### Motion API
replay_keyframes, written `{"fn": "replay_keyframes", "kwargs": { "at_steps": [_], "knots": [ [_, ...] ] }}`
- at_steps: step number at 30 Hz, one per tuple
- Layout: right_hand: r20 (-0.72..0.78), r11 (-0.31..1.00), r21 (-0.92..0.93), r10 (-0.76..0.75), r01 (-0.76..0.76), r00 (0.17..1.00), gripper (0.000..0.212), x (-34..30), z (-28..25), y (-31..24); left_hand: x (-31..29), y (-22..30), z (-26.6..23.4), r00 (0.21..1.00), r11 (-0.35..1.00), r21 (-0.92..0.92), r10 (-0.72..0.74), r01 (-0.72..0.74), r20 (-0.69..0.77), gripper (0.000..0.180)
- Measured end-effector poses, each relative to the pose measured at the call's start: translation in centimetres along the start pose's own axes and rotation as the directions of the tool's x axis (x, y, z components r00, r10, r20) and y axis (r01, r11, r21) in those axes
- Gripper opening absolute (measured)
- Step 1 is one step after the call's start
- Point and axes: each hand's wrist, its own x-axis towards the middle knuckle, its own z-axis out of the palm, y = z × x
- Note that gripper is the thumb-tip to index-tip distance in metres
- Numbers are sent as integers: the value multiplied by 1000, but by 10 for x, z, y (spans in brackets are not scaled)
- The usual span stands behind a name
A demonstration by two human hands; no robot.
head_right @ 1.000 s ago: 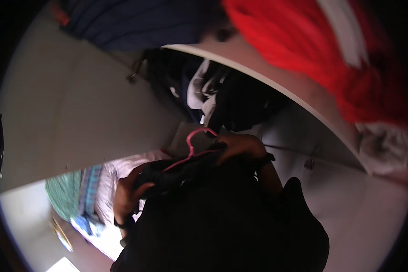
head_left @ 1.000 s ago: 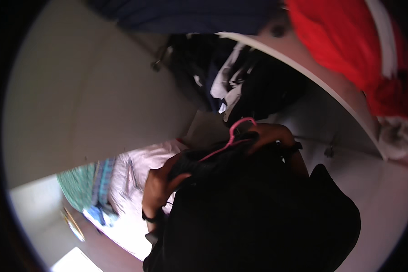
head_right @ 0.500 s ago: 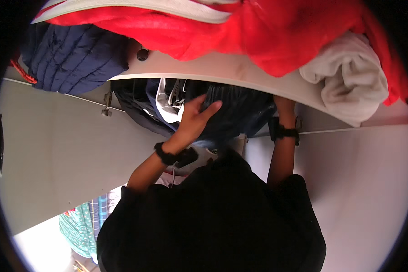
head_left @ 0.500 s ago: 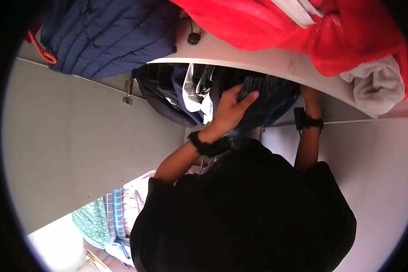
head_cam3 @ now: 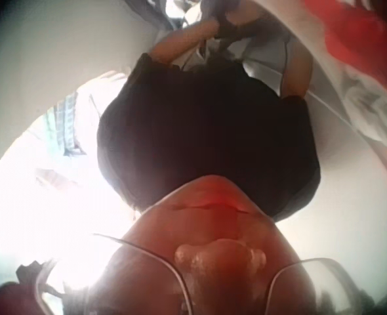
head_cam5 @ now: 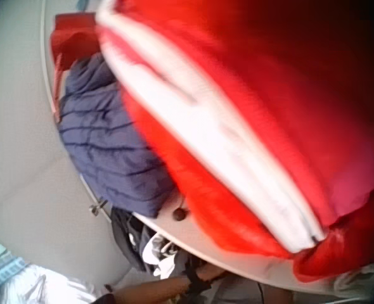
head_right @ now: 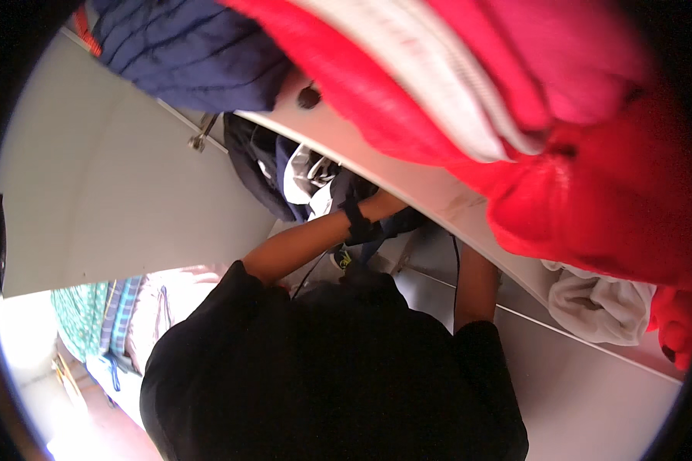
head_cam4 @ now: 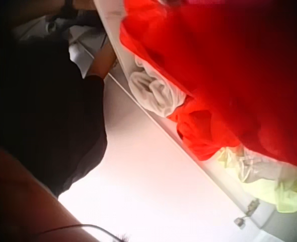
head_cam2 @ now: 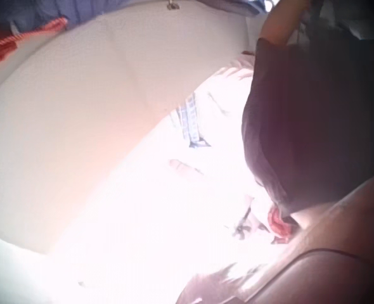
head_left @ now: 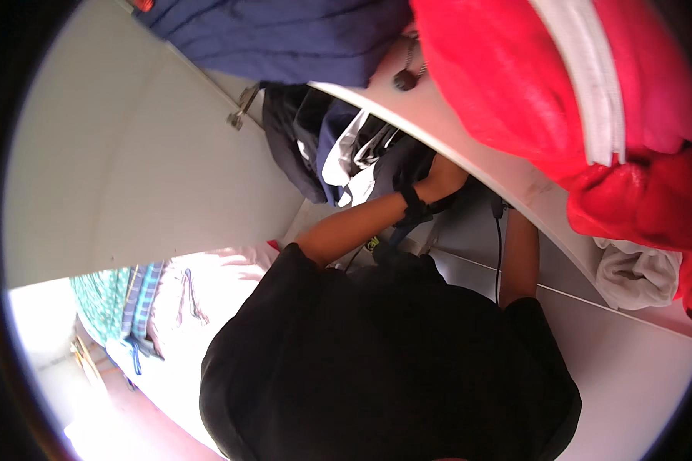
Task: The person picks up a shirt, jackets, and pants from a bed, places several of the items onto hangers, and hangs them in a closet.
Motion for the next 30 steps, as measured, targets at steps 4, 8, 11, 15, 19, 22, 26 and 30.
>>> {"fn": "replay_keyframes", "kwargs": {
  "at_steps": [4,8,11,15,19,22,26,30],
  "knots": [
    [180,995,102,-24,5,983,47,1,39,-42,-3,-16,-27,996,999,51,7,-3,-92,44],
    [278,984,174,-21,-29,960,47,-30,70,-95,-66,16,-84,993,903,420,53,-93,106,40],
    [-231,869,-170,-493,464,839,30,-115,82,-150,-147,27,-150,885,909,338,-350,242,307,39],
    [345,600,208,-784,772,516,5,-214,117,-180,-307,13,-215,803,581,643,-590,499,-91,39],
    [649,533,630,-760,564,-7,6,-304,181,-249,-459,40,-270,544,244,540,-664,805,-512,38],
    [571,358,802,-697,478,-434,8,-366,242,-306,-578,78,-284,278,245,167,-546,955,-791,40],
    [403,153,911,-532,384,-745,10,-456,305,-386,-690,101,-242,-123,250,-209,-318,945,-940,36],
    [247,148,968,-406,204,-880,14,-563,354,-451,-750,100,-189,-335,350,-454,-349,819,-875,41]
  ]
}}
